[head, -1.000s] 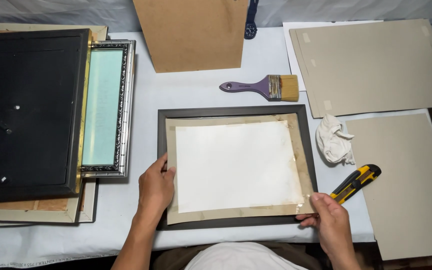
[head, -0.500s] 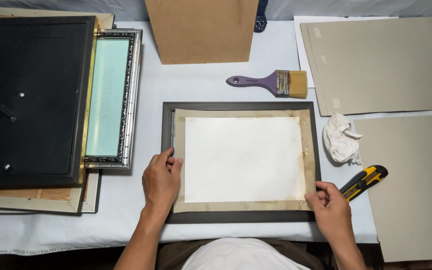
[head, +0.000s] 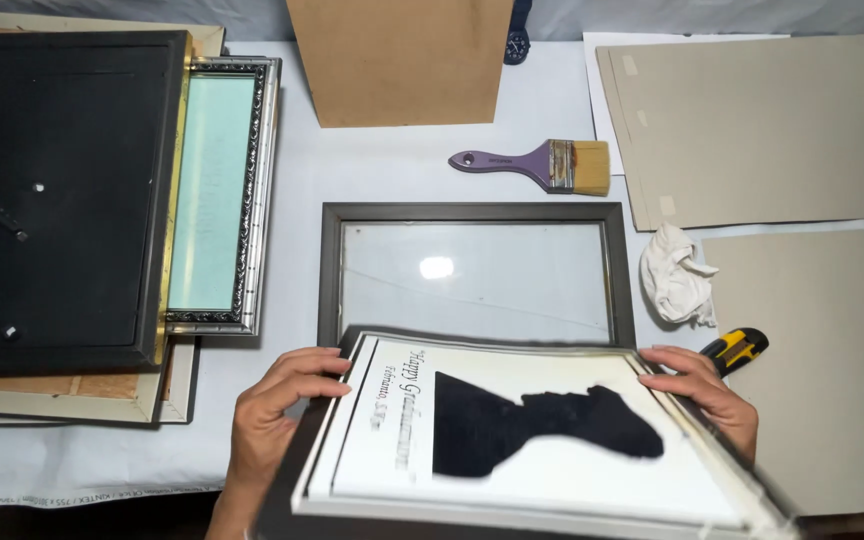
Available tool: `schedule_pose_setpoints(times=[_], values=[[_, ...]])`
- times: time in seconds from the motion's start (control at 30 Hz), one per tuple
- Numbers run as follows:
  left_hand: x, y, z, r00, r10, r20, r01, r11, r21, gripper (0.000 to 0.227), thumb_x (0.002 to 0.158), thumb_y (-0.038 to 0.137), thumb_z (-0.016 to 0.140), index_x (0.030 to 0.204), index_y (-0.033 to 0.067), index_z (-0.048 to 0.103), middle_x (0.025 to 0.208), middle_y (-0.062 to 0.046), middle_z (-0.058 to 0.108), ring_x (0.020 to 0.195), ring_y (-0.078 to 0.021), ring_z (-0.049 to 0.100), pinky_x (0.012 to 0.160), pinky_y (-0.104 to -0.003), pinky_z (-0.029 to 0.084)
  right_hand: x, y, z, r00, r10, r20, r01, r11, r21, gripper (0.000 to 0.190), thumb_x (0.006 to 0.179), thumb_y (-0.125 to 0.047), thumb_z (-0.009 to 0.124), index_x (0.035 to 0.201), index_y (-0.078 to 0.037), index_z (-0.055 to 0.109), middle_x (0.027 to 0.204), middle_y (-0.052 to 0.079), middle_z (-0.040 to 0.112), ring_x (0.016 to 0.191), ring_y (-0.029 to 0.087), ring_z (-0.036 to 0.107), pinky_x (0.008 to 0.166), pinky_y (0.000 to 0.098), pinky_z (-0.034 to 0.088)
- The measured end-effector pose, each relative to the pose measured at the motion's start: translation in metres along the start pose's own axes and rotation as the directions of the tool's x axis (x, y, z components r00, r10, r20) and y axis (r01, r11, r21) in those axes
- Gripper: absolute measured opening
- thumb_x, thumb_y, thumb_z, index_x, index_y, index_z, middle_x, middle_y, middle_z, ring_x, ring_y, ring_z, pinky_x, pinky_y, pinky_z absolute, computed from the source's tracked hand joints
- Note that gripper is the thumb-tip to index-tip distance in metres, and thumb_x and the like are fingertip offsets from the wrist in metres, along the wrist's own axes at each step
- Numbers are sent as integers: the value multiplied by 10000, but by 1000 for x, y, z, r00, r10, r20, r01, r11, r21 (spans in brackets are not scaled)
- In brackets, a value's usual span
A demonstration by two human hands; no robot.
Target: Cleaning a picture frame glass and then assembling the artwork and backing into the frame.
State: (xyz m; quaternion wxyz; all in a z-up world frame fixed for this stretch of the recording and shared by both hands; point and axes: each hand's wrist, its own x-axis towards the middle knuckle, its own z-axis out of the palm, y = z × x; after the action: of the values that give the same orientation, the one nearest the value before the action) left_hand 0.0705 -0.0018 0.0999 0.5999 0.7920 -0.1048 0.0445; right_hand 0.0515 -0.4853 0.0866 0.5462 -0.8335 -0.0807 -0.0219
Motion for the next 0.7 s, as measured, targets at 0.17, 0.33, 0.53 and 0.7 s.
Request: schedule_pose_setpoints(times=[0.17,0.33,0.53,0.7], values=[[0,23,2,998,-30,-63,36,996,88,189,669,54,809,834,124,749,1008,-50,807,1198,-267,681,1184,-492,437,9,-14,17,988,74,-137,-72,997,22,218,820,-111,698,1026,-52,738,1156,115,757,1339,279,593,1207,438,458],[32,33,7,961,-225,-159,250,954,163,453,715,-52,756,1143,3,617,999,-101,795,906,-176,779,848,-277,649,30,-18,16,985,140,-98,-123,979,160,443,741,-211,770,1130,-13,693,1011,123,772,878,204,742,890,349,636],[54,16,35,754,-605,-257,657,703,272,326,838,105,765,1140,9,689,884,-93,776,679,-160,736,639,-273,611,46,-39,54,697,689,-200,-717,663,-215,268,875,-5,737,1128,54,673,698,135,672,537,198,582,510,299,476],[58,-11,43,819,-502,-279,566,624,538,351,924,140,672,1269,73,682,908,-63,706,716,-195,685,677,-346,580,45,-28,66,725,615,-309,-688,643,-336,295,937,-112,688,1213,-10,708,834,91,699,692,186,624,656,312,524]])
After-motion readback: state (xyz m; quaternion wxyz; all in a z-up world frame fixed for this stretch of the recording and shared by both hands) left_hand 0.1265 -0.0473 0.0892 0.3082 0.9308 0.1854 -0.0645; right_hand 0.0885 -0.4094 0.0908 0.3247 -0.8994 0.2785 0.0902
